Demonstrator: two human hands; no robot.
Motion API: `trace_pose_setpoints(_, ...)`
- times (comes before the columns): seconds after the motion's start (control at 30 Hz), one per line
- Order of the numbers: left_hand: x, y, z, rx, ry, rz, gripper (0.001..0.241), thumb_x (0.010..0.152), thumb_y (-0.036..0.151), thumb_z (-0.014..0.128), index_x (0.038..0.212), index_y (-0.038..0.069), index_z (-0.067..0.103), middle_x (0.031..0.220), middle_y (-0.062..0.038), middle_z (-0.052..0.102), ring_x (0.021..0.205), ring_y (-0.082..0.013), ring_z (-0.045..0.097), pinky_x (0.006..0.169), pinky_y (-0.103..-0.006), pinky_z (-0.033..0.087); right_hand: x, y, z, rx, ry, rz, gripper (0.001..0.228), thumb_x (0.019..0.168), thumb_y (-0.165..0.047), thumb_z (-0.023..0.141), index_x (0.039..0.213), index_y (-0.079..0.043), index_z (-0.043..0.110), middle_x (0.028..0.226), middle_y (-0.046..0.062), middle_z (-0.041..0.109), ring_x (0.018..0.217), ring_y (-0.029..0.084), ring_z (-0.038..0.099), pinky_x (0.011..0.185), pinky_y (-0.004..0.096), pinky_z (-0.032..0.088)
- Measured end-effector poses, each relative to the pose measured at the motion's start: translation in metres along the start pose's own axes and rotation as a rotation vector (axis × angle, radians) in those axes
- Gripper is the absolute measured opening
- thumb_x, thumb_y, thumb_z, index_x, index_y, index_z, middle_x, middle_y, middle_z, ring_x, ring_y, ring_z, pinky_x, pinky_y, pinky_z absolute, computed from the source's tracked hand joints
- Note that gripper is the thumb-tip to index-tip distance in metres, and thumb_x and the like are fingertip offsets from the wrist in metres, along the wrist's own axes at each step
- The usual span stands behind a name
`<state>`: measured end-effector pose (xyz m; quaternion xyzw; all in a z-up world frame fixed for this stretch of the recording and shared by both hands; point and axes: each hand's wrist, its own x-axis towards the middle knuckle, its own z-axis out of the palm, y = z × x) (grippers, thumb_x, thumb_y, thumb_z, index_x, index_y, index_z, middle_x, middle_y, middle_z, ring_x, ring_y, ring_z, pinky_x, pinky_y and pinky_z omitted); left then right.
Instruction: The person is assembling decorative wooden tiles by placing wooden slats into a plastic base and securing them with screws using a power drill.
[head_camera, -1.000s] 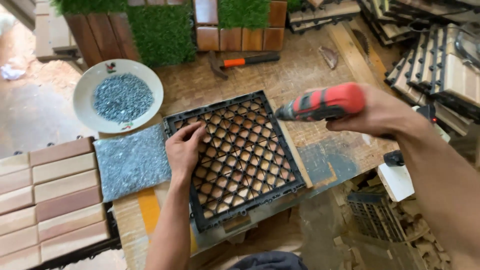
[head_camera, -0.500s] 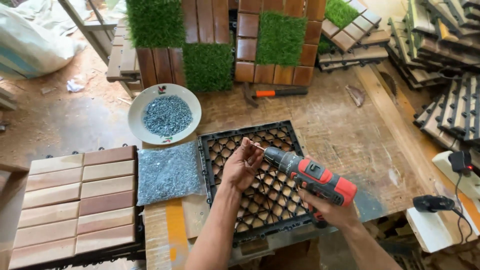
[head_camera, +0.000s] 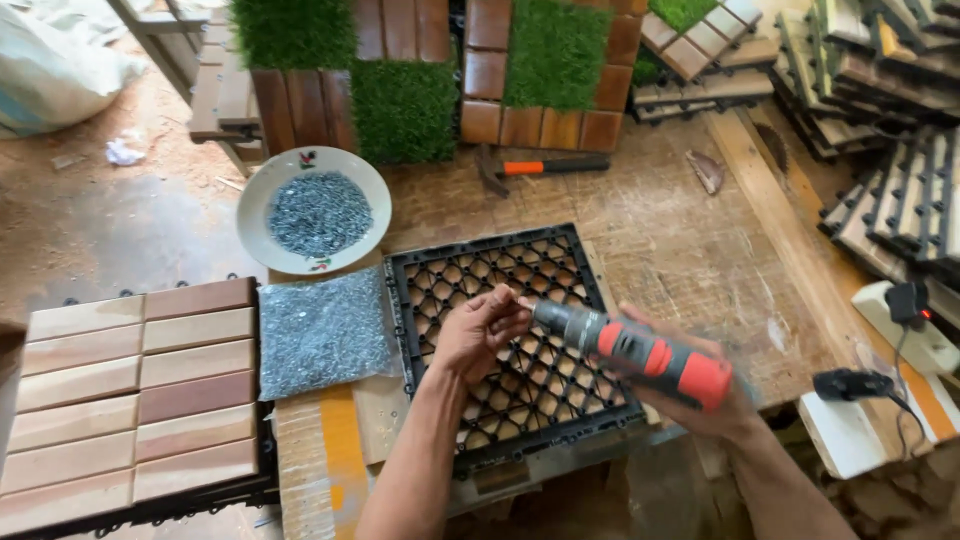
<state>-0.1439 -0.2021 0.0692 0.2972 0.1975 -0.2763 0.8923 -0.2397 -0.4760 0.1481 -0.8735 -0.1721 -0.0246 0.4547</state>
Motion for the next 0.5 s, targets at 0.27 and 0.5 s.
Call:
trace_pose_setpoints(0.27, 0.039, 0.116, -0.066, 1.1, 0.499, 0.955, 0.021, 0.102, 0.032, 0.076, 0.098, 0.012, 0.08, 0.089, -0.013, 0.078, 0.076, -0.0283, 0.077, 0.074, -0.0375, 0.06, 0.054, -0.052, -0.057, -0.075, 0.131, 0.468, 0.009, 0.064, -0.001, 0.081, 0.063, 0.004, 0.074, 0.048, 0.014, 0.067, 0.043, 0.021, 0.059, 0.049, 0.037, 0.051)
trace_pose_setpoints(0.5, 0.053, 0.205, -0.139, 1.953, 0.885, 0.472, 0.066, 0.099, 0.049, 0.067, 0.152, 0.011, 0.055, 0.143, -0.028, 0.054, 0.124, -0.0497, 0.05, 0.1, -0.0627, 0.044, 0.093, -0.043, -0.076, -0.161, -0.03, 1.006, 0.031, 0.077, -0.002, 0.081, 0.108, -0.004, 0.079, 0.074, 0.019, 0.073, 0.07, 0.026, 0.068, 0.071, 0.039, 0.058)
